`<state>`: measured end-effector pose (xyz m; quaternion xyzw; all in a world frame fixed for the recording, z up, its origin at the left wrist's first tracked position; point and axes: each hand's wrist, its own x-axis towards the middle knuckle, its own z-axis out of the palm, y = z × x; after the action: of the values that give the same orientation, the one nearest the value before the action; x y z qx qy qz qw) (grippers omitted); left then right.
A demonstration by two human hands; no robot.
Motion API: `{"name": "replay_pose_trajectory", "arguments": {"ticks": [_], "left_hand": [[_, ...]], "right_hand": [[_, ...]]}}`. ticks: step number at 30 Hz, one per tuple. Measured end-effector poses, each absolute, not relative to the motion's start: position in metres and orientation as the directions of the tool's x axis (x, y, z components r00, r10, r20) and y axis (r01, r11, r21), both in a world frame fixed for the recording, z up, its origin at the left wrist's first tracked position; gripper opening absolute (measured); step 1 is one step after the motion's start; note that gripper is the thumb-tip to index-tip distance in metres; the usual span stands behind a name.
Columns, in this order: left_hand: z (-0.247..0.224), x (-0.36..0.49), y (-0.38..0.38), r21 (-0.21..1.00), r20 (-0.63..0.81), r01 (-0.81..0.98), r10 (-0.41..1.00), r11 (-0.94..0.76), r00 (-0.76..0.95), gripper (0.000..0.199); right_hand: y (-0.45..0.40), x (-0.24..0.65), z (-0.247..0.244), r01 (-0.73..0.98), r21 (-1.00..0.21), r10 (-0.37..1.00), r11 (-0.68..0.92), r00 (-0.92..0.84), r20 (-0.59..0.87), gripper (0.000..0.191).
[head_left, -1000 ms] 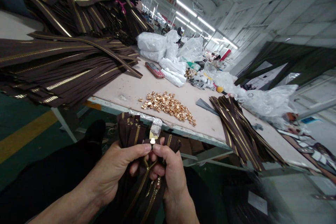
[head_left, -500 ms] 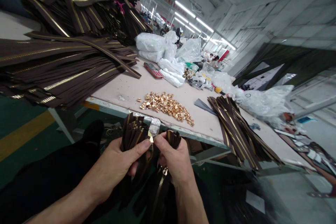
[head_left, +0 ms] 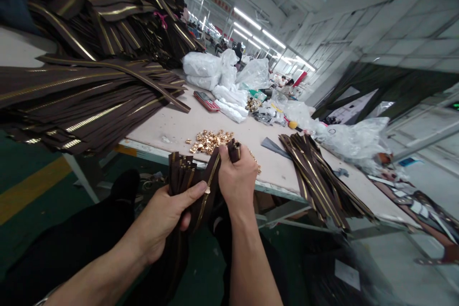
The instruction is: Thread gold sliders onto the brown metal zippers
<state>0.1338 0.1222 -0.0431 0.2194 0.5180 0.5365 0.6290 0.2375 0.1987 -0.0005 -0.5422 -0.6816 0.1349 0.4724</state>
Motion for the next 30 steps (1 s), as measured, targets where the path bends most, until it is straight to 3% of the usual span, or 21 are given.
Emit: {"name": "replay_pose_trajectory", "arguments": {"ticks": [5,8,12,15,18,20,22,24,26,30], "left_hand": [[-0.042,0.132,0.122,0.799,-0.45,-0.471,0.891,0.373,-0.058,0.046],[-0.048,0.131,0.12,0.808,-0.46,-0.446,0.885,0.385,-0.068,0.045],[-0.061,0.138,0.111,0.865,-0.398,-0.343,0.917,0.367,-0.022,0.043],[-0.07,0.143,0.103,0.861,-0.378,-0.35,0.925,0.368,0.042,0.04],[-0.074,0.141,0.101,0.84,-0.382,-0.385,0.921,0.381,0.079,0.041],[-0.075,0.138,0.102,0.829,-0.401,-0.395,0.913,0.396,0.073,0.044],[-0.075,0.136,0.104,0.83,-0.409,-0.389,0.911,0.399,0.063,0.05],[-0.075,0.135,0.105,0.838,-0.405,-0.374,0.912,0.397,0.06,0.053],[-0.075,0.136,0.106,0.846,-0.402,-0.362,0.914,0.392,0.051,0.052],[-0.076,0.136,0.106,0.862,-0.394,-0.329,0.918,0.385,0.041,0.05]], "right_hand": [[0.183,0.241,-0.001,0.269,-0.89,0.927,0.367,-0.182,0.327,0.018],[0.166,0.247,0.002,0.185,-0.936,0.921,0.299,-0.313,0.232,0.025],[0.152,0.26,0.003,0.092,-0.974,0.924,0.207,-0.347,0.164,0.023],[0.158,0.277,-0.006,0.085,-0.992,0.965,0.095,-0.254,0.071,0.033],[0.174,0.296,-0.014,0.142,-0.985,0.994,0.101,0.023,0.106,0.034],[0.185,0.304,-0.014,0.354,-0.911,0.957,0.211,0.117,0.267,0.029],[0.193,0.305,-0.01,0.671,-0.701,0.919,0.241,0.074,0.387,0.029],[0.198,0.301,-0.005,0.865,-0.464,0.914,0.191,0.016,0.405,0.025],[0.2,0.292,-0.001,0.925,-0.351,0.918,0.145,0.006,0.396,0.016],[0.199,0.277,0.002,0.957,-0.272,0.93,0.095,0.012,0.368,0.009]]}}
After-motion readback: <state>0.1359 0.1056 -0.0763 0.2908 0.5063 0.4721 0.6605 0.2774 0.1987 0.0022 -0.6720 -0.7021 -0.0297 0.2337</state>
